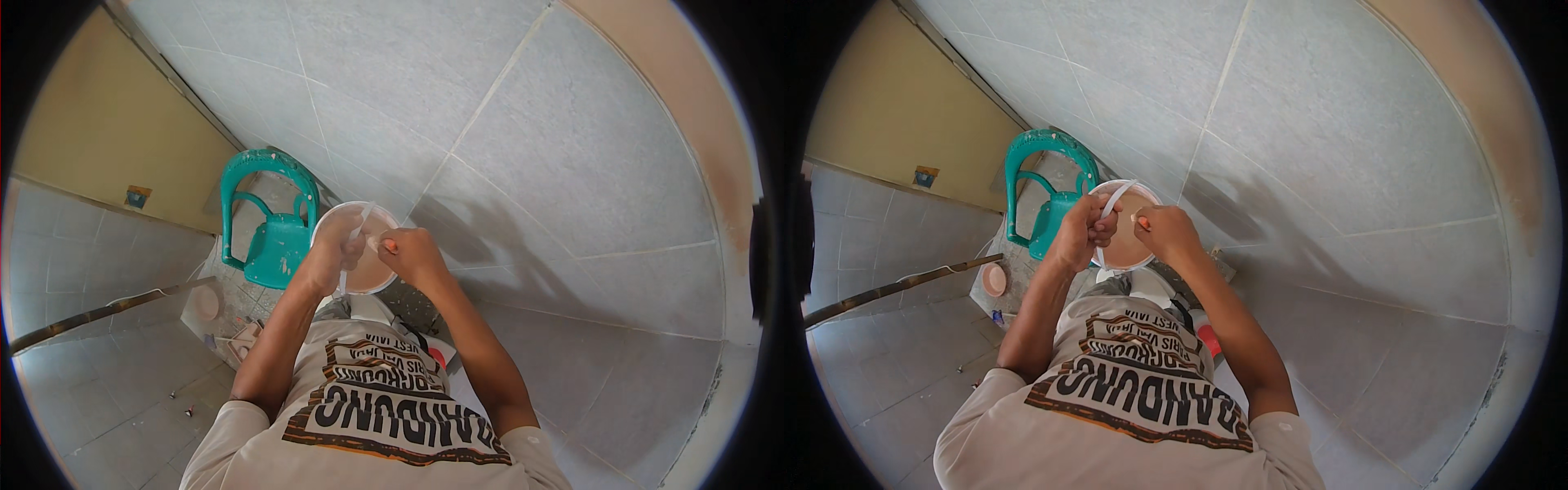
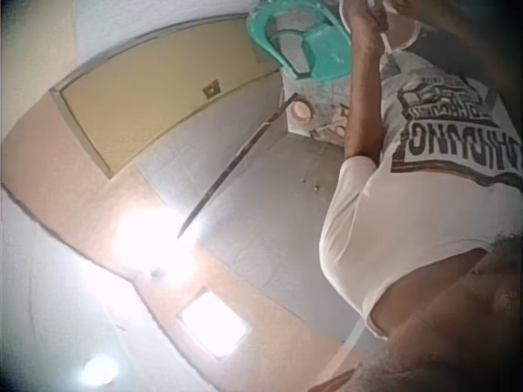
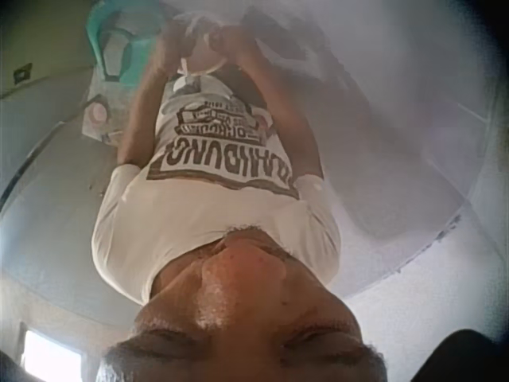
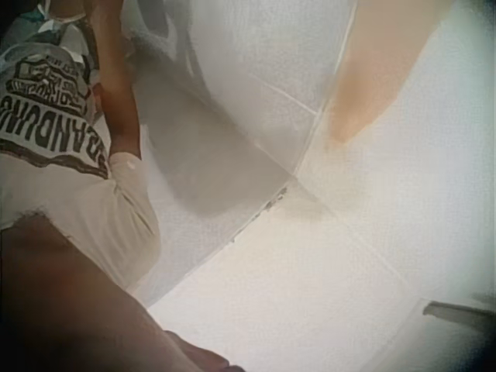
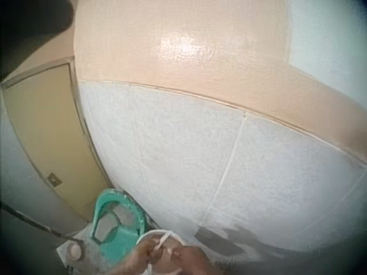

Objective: Painting the upper section of a bathroom wall using a brush and a small bucket of paint.

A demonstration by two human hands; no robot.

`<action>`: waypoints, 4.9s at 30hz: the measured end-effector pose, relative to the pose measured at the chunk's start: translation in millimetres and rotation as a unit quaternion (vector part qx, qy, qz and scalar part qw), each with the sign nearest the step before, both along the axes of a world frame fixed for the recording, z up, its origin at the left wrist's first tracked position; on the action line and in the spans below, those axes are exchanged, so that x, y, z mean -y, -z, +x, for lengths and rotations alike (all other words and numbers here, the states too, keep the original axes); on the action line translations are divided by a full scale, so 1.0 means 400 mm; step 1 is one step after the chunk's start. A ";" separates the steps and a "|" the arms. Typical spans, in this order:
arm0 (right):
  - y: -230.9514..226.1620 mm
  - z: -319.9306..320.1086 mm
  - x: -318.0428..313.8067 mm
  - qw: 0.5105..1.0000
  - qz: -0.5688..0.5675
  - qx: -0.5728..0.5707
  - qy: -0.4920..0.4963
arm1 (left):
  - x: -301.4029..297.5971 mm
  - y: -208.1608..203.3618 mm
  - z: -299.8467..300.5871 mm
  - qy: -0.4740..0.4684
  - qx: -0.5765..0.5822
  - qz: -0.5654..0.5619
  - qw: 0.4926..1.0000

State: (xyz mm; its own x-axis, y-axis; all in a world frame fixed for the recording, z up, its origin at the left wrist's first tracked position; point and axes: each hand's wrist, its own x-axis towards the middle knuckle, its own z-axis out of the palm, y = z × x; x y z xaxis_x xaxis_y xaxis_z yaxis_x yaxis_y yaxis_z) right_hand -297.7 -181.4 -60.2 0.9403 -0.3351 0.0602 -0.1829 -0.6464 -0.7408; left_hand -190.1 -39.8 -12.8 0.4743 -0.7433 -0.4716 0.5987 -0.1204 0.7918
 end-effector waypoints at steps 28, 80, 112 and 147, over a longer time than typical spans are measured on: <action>0.106 -0.236 -0.004 0.853 0.443 0.149 0.231 | -0.006 -0.011 -0.030 0.059 0.015 -0.024 0.998; -1.187 -0.217 0.115 0.797 -0.545 0.255 0.056 | 0.063 0.240 0.035 0.119 -0.116 -0.009 0.986; -1.125 -0.191 0.191 0.784 -0.579 0.217 0.046 | 0.016 0.254 -0.007 0.099 -0.126 0.057 0.985; -0.970 -0.087 0.156 0.758 -0.617 0.203 -0.054 | 0.006 0.267 -0.009 0.072 -0.131 0.056 0.987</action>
State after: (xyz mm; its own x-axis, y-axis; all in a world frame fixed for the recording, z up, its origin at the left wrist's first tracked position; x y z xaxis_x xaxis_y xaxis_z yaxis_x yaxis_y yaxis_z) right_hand -332.4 -243.7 327.9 0.7779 0.2908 0.5570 0.0023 -0.8878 0.4603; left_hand -193.8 -42.2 -119.7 0.2173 -0.7311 -0.6468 0.7520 -0.2970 0.5885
